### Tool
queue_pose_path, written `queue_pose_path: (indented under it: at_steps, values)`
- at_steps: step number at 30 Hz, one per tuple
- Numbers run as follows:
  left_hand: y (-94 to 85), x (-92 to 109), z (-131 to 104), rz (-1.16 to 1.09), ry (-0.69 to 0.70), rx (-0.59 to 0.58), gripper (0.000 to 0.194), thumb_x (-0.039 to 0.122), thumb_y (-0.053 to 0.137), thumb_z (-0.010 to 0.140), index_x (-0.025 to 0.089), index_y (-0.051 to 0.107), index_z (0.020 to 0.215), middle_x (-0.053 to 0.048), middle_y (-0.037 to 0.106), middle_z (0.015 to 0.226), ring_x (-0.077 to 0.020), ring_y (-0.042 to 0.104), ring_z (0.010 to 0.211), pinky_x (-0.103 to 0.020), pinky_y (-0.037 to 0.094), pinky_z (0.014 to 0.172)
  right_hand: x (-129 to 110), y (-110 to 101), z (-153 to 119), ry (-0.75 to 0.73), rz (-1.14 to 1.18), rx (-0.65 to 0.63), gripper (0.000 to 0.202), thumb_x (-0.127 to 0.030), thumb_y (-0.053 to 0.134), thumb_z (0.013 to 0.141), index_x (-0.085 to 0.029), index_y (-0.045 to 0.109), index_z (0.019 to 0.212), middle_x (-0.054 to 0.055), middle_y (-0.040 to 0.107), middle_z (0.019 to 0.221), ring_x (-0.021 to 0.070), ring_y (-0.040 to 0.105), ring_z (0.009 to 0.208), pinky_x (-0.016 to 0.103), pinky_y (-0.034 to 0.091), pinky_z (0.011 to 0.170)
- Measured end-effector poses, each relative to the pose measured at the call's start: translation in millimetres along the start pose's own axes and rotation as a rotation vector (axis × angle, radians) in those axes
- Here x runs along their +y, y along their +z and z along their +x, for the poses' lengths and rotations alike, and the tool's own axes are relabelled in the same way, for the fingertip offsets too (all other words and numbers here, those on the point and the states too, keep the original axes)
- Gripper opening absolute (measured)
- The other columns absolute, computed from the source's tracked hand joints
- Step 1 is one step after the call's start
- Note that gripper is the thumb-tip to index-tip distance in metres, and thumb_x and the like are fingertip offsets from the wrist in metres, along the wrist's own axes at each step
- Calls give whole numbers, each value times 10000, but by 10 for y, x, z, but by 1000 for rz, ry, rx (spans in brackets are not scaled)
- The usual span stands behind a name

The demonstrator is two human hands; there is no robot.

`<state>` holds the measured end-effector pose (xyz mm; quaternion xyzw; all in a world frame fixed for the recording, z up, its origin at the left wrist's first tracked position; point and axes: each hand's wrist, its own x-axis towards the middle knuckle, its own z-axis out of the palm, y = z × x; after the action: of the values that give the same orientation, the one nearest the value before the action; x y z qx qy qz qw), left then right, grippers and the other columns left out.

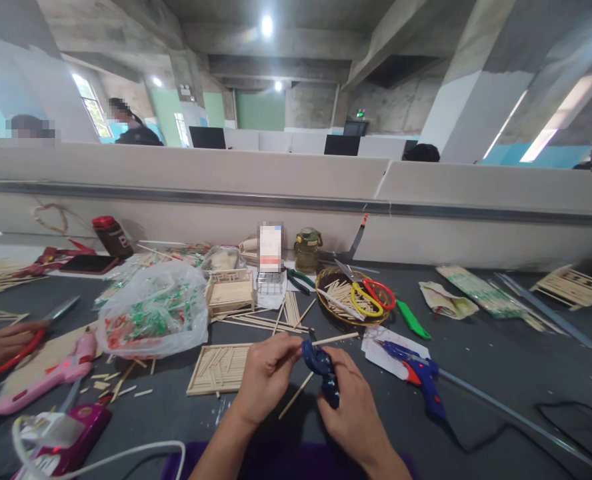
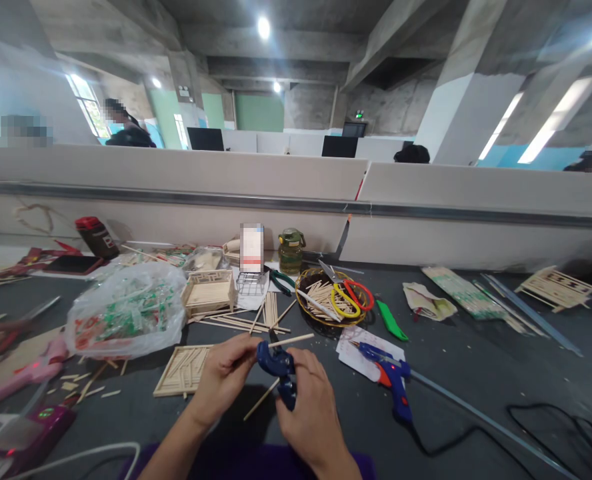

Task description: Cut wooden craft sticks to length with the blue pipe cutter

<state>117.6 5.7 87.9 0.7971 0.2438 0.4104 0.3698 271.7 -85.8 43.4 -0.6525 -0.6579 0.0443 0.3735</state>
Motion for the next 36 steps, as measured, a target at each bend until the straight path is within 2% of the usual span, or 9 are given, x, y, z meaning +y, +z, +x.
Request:
queue_pose_path:
  at_steps: [5,10,16,18,20,23,29,33,36]
  values:
    - [23,-28,-9,21,-1,21,171,222,542,907,217,709,942,-13,665,747,-126,604,691,-212,441,653,-14,-13,-14,77,36,-39,415,-135,494,711,-170,527,1123,92,634,1099,230,595,1044,346,466,911]
    - [46,-50,11,185,5,76,157,205,535,905,206,687,945,-29,692,817,-142,614,752,-235,464,705,-83,-13,20,261,39,-162,162,-280,464,850,-220,567,959,5,659,754,203,645,714,279,445,653]
    - [218,-41,-37,405,136,215,197,150,496,888,196,658,990,-71,673,935,-209,556,898,-343,442,827,70,93,103,370,184,-139,287,-401,444,882,-195,604,762,23,648,630,198,622,628,244,404,563]
    - [350,-25,-90,341,68,211,166,173,484,893,189,649,887,-62,658,863,-197,561,846,-322,445,790,138,106,112,400,229,-94,309,-417,446,876,-183,622,778,32,655,624,200,616,617,243,404,547]
    - [494,-25,-137,238,-121,132,136,248,517,883,190,622,819,-43,637,787,-179,571,755,-283,448,696,175,103,115,385,268,-57,292,-406,468,859,-174,641,821,46,686,689,206,628,660,246,427,584]
    - [661,-65,-168,4,-310,65,291,324,642,792,189,603,1046,-53,674,928,-189,604,820,-272,462,724,164,101,110,351,306,-38,283,-391,480,849,-171,656,881,60,714,779,211,643,719,249,447,639]
    - [722,-160,-120,-350,-364,-7,300,355,665,748,123,668,937,-53,674,835,-174,569,739,-251,433,678,49,127,43,408,131,-55,299,-399,455,881,-201,665,963,69,728,783,227,673,726,259,428,620]
    - [721,-162,-106,-468,-441,24,339,367,714,694,98,663,895,-50,664,785,-166,560,706,-250,432,654,1,150,-31,571,-110,-153,307,-358,447,885,-209,671,1034,117,742,854,281,694,819,294,439,648]
    - [746,-160,-123,-489,-448,35,329,364,719,697,102,654,884,-59,671,806,-170,576,724,-248,443,659,4,168,-56,615,-92,-186,303,-324,449,883,-227,669,1067,105,746,910,267,696,875,283,458,679]
